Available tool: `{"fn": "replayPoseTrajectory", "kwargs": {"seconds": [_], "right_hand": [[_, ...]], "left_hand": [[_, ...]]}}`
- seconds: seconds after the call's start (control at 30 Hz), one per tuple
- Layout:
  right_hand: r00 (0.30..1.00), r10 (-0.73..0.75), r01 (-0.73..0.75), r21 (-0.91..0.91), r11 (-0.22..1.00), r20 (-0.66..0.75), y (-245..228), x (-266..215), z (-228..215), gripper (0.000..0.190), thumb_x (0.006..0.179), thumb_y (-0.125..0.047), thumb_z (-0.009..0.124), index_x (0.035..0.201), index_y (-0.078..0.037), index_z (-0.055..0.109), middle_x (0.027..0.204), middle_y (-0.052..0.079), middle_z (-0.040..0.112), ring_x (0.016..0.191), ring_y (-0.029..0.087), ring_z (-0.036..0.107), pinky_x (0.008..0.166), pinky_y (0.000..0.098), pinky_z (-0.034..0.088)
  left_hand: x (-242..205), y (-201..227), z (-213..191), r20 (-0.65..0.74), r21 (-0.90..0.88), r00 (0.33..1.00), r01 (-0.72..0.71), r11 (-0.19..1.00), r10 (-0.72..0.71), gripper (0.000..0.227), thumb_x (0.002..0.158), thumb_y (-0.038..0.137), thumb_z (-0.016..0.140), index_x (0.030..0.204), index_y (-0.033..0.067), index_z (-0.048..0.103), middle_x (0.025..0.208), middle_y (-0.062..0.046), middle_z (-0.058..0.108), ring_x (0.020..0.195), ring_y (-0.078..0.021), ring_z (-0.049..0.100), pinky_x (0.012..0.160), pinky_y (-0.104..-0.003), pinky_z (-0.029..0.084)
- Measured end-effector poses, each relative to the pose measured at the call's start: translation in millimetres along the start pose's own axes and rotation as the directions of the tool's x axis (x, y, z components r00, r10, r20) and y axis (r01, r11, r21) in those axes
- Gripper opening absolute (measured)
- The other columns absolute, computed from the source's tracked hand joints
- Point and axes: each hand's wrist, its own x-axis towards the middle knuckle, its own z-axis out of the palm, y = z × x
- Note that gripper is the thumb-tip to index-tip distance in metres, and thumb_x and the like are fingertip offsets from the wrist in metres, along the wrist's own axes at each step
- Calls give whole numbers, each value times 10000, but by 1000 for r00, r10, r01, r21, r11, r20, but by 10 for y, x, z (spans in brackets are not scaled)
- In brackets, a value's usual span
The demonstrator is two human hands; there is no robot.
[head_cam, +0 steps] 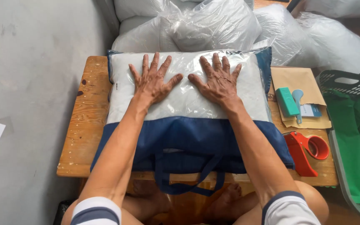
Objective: Packing a large pillow into a zippered storage bag and finishing the surface with a small tool.
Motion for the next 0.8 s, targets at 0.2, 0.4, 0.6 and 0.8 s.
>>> {"fn": "replayPoseTrajectory", "kwargs": {"seconds": [0.2,0.4,0.6,0.8], "right_hand": [[939,-200,167,-137,976,-278,29,-552,283,912,944,-796,340,1618,-182,349,1673,249,197,1519,497,109,1101,780,-26],[986,-85,73,-85,994,-141,128,146,264,876,926,-807,374,1579,-224,408,1633,246,291,1509,486,184,1091,812,7],[1000,18,-17,-25,1000,15,222,498,230,952,859,-933,282,1563,-306,416,1632,183,324,1516,438,214,1126,766,0],[947,-171,150,-94,984,-272,100,-457,397,933,899,-817,395,1592,-193,391,1634,257,292,1504,496,201,1124,767,-8]], "left_hand": [[-463,-139,302,-251,125,938,-213,969,239,861,944,795,371,1615,257,320,1689,-171,171,1526,-472,78,1081,-810,-12],[141,-128,170,-51,-8,998,-39,999,39,938,869,885,319,1593,289,335,1680,-160,188,1541,-429,54,1086,-820,-40],[426,-123,234,-35,34,999,42,999,-41,884,888,858,289,1574,307,372,1657,-164,271,1539,-428,124,1090,-810,-37],[-379,-219,453,-263,82,947,-166,983,182,918,900,843,391,1625,295,267,1688,-163,168,1536,-465,57,1072,-807,-77]]}}
